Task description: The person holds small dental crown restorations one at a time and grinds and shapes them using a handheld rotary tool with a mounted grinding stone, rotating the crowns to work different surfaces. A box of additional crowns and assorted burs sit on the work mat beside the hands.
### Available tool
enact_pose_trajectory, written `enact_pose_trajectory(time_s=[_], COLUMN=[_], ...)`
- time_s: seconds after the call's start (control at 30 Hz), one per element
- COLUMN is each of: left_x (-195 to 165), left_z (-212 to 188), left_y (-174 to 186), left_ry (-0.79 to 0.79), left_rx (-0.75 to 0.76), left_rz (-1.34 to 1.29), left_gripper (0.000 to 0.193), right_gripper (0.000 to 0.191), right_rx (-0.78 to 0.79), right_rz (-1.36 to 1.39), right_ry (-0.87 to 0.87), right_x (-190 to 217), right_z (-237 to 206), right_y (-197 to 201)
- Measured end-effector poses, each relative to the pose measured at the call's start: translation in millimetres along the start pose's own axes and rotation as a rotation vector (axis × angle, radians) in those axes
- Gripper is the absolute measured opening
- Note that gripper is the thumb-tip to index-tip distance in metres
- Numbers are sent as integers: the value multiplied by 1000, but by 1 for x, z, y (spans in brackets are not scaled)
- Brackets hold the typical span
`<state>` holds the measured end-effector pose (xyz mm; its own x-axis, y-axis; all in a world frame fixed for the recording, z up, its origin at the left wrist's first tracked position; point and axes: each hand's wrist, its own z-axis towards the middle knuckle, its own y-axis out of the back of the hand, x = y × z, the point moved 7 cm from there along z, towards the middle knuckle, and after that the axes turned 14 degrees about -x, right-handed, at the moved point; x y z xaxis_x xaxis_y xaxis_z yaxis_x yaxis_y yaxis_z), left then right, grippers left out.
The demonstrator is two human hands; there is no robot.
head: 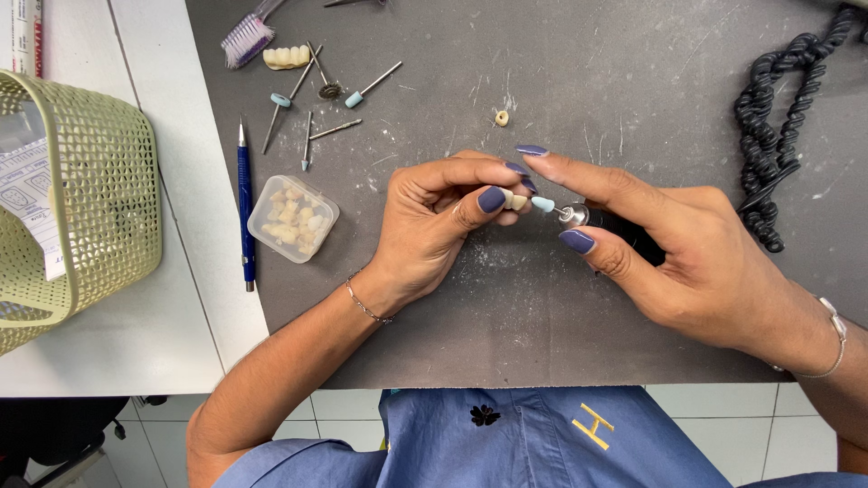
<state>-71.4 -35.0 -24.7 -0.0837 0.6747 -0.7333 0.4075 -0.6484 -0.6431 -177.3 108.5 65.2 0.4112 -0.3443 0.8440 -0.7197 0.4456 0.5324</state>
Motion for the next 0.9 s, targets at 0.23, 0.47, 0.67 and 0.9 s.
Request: enact_pose_trajectory(time_s=[0.23, 0.47, 0.67, 0.9], left_x=[1, -7, -5, -4], left_z=[3, 7, 5, 9], left_y=[6, 12, 13, 14], left_ry=[-30, -82, -79, -12], left_rx=[-105, -205, -130, -139], left_rz=[77, 41, 22, -47], left_gripper=[14, 19, 18, 17], right_gripper=[59, 56, 59, 58], right_rx=[-2, -19, 18, 22], right_rz=[-30, -9, -41, -31], right_ry=[-81, 12, -83, -93], right_x=[-7, -1, -9, -8], right_z=[-2, -1, -1, -1], right_y=[2, 3, 0, -1])
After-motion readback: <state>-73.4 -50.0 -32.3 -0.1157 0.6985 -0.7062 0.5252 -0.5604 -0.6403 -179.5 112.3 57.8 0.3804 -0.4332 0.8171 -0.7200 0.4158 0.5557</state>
